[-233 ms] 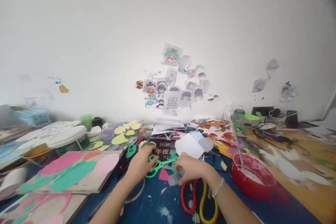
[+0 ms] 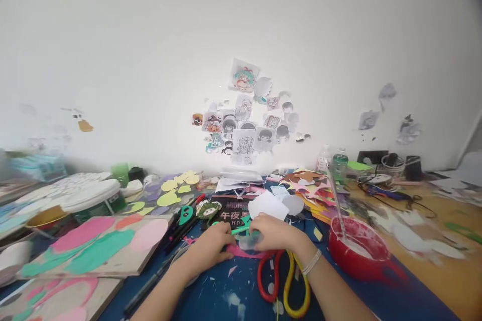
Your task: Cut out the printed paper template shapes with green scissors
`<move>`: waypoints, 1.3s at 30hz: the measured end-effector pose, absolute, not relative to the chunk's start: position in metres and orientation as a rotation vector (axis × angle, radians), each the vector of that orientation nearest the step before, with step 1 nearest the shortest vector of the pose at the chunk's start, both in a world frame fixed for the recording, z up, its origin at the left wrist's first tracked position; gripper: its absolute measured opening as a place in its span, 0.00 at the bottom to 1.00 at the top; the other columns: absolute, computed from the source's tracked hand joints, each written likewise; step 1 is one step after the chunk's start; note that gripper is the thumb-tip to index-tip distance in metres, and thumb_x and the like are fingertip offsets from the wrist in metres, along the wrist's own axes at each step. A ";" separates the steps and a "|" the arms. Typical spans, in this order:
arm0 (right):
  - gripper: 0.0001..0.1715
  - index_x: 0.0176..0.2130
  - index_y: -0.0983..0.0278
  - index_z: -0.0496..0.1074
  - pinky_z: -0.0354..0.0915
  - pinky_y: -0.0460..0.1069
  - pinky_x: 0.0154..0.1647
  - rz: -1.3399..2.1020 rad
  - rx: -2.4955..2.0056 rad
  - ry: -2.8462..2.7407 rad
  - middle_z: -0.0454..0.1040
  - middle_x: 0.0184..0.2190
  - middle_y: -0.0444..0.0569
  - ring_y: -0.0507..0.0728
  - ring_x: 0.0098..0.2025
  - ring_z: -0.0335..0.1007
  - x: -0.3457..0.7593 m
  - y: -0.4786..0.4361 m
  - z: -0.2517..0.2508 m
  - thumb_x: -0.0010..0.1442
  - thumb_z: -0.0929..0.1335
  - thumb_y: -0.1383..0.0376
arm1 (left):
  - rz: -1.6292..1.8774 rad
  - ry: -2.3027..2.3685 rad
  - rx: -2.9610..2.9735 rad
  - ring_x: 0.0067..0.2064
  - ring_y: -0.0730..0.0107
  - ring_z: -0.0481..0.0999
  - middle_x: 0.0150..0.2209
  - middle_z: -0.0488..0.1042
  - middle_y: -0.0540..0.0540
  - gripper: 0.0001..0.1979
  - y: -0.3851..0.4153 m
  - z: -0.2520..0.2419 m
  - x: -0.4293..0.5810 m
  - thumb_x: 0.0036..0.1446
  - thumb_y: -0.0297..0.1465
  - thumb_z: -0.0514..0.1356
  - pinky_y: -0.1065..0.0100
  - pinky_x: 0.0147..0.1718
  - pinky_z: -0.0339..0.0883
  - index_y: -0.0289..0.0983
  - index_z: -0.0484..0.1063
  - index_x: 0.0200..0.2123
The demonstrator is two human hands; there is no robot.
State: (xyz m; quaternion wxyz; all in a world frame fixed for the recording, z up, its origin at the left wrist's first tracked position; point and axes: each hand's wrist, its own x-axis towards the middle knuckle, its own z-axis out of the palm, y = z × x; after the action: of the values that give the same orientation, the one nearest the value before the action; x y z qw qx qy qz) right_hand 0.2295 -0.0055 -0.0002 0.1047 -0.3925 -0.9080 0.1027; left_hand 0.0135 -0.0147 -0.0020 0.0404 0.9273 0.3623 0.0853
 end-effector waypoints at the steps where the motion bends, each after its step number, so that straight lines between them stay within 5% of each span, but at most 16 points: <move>1: 0.13 0.34 0.65 0.69 0.54 0.45 0.32 0.244 -1.164 -2.636 0.68 0.31 0.47 0.58 0.38 0.61 0.231 -0.006 0.003 0.46 0.69 0.62 | 0.244 1.124 2.836 0.37 0.67 0.65 0.36 0.65 0.48 0.08 -0.014 -0.003 0.013 0.48 0.35 0.60 0.70 0.34 0.57 0.40 0.71 0.33; 12: 0.10 0.37 0.66 0.67 0.57 0.47 0.35 -0.105 -1.337 -2.365 0.70 0.35 0.51 0.58 0.40 0.63 0.238 0.009 -0.004 0.55 0.65 0.63 | 0.186 1.100 2.971 0.37 0.67 0.65 0.34 0.68 0.47 0.03 -0.016 -0.009 0.023 0.52 0.26 0.54 0.69 0.34 0.58 0.36 0.67 0.31; 18: 0.11 0.38 0.66 0.67 0.56 0.47 0.35 -0.152 -1.329 -2.411 0.70 0.35 0.51 0.58 0.39 0.64 0.233 0.007 -0.007 0.54 0.66 0.63 | 0.247 1.009 3.154 0.35 0.69 0.66 0.34 0.70 0.47 0.04 -0.011 -0.017 0.023 0.54 0.27 0.54 0.70 0.33 0.60 0.36 0.68 0.32; 22: 0.10 0.36 0.66 0.67 0.56 0.46 0.33 -0.171 -1.318 -2.461 0.70 0.33 0.51 0.58 0.38 0.64 0.231 0.005 -0.008 0.54 0.66 0.62 | 0.143 0.947 3.363 0.32 0.67 0.68 0.27 0.70 0.46 0.12 -0.004 -0.034 0.026 0.56 0.26 0.50 0.68 0.31 0.61 0.34 0.69 0.23; 29: 0.10 0.37 0.67 0.67 0.55 0.46 0.34 -0.153 -1.283 -2.493 0.71 0.35 0.52 0.59 0.40 0.64 0.232 0.004 -0.009 0.55 0.65 0.63 | 0.103 0.883 3.482 0.33 0.61 0.67 0.28 0.69 0.40 0.12 -0.002 -0.052 0.037 0.56 0.22 0.48 0.66 0.27 0.60 0.30 0.70 0.28; 39: 0.10 0.37 0.67 0.66 0.55 0.45 0.30 -0.139 -1.276 -2.497 0.70 0.33 0.51 0.58 0.37 0.66 0.234 0.003 -0.008 0.55 0.65 0.63 | 0.356 0.758 3.350 0.29 0.71 0.64 0.25 0.66 0.46 0.18 -0.041 -0.051 -0.003 0.60 0.26 0.43 0.72 0.27 0.59 0.35 0.66 0.22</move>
State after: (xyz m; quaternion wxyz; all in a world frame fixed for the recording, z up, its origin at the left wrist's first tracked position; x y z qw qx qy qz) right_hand 0.2336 0.0028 -0.0075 0.1664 -0.4482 -0.8770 -0.0487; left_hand -0.0031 -0.0409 -0.0513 -0.1550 0.9584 0.2169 0.1019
